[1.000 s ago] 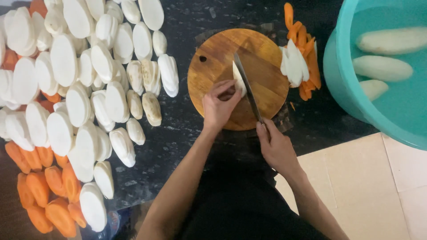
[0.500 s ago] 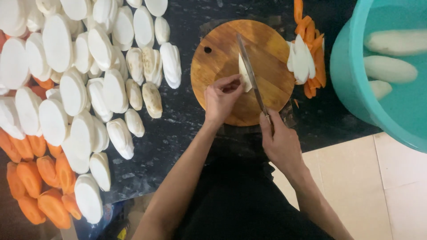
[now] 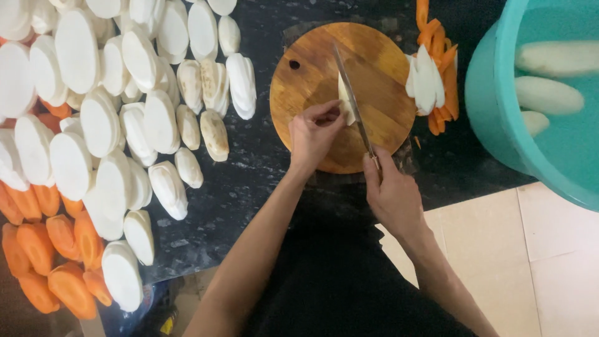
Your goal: Slicing a large white root vegetable into thin pieces on a wooden cutting board using a knife.
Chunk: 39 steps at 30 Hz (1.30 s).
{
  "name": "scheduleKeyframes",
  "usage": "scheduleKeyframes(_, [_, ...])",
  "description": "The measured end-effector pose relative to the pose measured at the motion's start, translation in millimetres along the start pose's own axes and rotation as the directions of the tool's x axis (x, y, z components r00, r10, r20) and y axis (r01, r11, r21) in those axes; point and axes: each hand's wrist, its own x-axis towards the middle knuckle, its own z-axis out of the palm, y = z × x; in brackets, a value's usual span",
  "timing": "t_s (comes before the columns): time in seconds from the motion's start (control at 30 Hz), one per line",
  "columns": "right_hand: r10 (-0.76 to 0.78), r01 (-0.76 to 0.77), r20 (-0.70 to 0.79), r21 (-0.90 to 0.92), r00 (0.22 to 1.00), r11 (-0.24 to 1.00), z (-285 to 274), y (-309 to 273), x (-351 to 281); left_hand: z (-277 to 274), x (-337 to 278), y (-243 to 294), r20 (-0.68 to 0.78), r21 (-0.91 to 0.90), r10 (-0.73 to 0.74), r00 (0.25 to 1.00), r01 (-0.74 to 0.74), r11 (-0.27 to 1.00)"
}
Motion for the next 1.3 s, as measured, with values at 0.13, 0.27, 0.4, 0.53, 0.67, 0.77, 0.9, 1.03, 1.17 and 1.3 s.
scheduleKeyframes(0.13, [0.084, -0.080, 0.045, -0.090, 0.995, 0.993, 0, -1, -22, -5, -2, 10, 0.000, 0.008, -0.010, 1.000, 0.010, 1.000])
scheduleKeyframes(0.27, [0.163, -0.153, 0.105, -0.094, 0.981, 0.984, 2, 7, -25, -2, 0, -1, 0.019, -0.006, -0.008, 1.000, 0.008, 1.000])
scheduleKeyframes(0.4, [0.132, -0.121, 0.086, -0.120, 0.988, 0.985, 11, 12, -10, -6, 2, 13, 0.011, -0.002, -0.006, 1.000, 0.006, 1.000])
scheduleKeyframes(0.53, [0.054, -0.048, 0.064, -0.084, 0.997, 0.995, 8, 9, 9, -4, 9, 3, -0.001, -0.015, -0.023, 1.000, 0.023, 1.000])
scheduleKeyframes(0.67, [0.034, -0.028, 0.081, -0.074, 0.996, 0.997, 12, 1, 24, -6, 20, -1, -0.019, -0.008, -0.033, 0.999, 0.033, 0.999])
scheduleKeyframes(0.77, [0.024, -0.019, 0.085, -0.059, 0.996, 0.998, 10, -1, 30, -4, 23, -2, -0.022, -0.002, -0.034, 0.999, 0.034, 0.999])
scheduleKeyframes(0.9, [0.013, -0.011, 0.072, -0.026, 0.997, 1.000, 8, 1, 31, -1, 23, 1, -0.009, 0.010, -0.018, 1.000, 0.018, 1.000])
scheduleKeyframes(1.03, [0.014, -0.014, 0.055, -0.002, 0.998, 1.000, 3, 6, 22, 7, 13, 3, 0.010, 0.008, -0.010, 1.000, 0.010, 1.000])
scheduleKeyframes(1.17, [-0.002, 0.001, 0.050, 0.020, 0.999, 1.000, 2, 1, 12, 2, 7, 5, 0.010, 0.016, -0.001, 1.000, 0.000, 1.000])
scheduleKeyframes(1.3, [-0.009, 0.007, 0.043, 0.037, 0.999, 0.999, -1, 0, 4, 2, 0, 6, 0.016, 0.017, 0.003, 1.000, -0.003, 1.000])
